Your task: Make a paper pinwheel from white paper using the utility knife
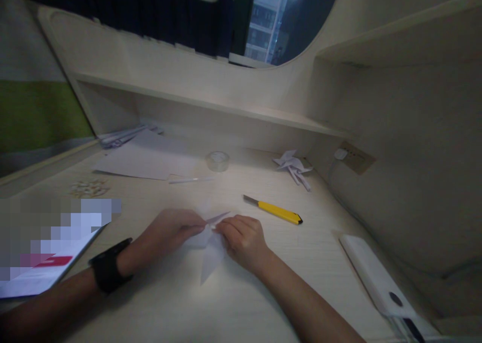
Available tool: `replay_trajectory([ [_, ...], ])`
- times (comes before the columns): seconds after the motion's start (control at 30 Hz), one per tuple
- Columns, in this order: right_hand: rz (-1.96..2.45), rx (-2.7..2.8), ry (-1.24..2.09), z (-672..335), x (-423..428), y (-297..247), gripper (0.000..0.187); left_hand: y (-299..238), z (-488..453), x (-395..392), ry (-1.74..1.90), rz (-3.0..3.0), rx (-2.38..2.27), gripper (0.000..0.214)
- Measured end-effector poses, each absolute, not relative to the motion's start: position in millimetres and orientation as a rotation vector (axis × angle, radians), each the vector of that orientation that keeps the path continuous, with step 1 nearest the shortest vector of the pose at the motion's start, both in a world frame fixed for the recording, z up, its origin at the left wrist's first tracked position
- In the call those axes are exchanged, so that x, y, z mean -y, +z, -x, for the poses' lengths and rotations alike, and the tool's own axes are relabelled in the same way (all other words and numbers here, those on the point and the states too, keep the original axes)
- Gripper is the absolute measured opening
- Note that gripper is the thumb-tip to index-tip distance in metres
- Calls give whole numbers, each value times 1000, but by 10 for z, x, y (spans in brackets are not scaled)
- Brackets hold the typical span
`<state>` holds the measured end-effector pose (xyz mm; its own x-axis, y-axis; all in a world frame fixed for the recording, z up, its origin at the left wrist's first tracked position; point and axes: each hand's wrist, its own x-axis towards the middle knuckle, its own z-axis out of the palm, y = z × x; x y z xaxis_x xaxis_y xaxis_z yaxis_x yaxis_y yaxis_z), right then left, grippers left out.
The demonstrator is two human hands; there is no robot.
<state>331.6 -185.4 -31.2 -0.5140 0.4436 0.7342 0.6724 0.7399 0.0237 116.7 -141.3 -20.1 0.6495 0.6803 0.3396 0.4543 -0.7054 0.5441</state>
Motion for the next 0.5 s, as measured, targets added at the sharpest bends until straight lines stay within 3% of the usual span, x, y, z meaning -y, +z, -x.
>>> replay_trajectory([
  [0.5,819,2142,-399,-3313,1867,-282,14,-187,-1147,1398,762,-2450,-892,18],
])
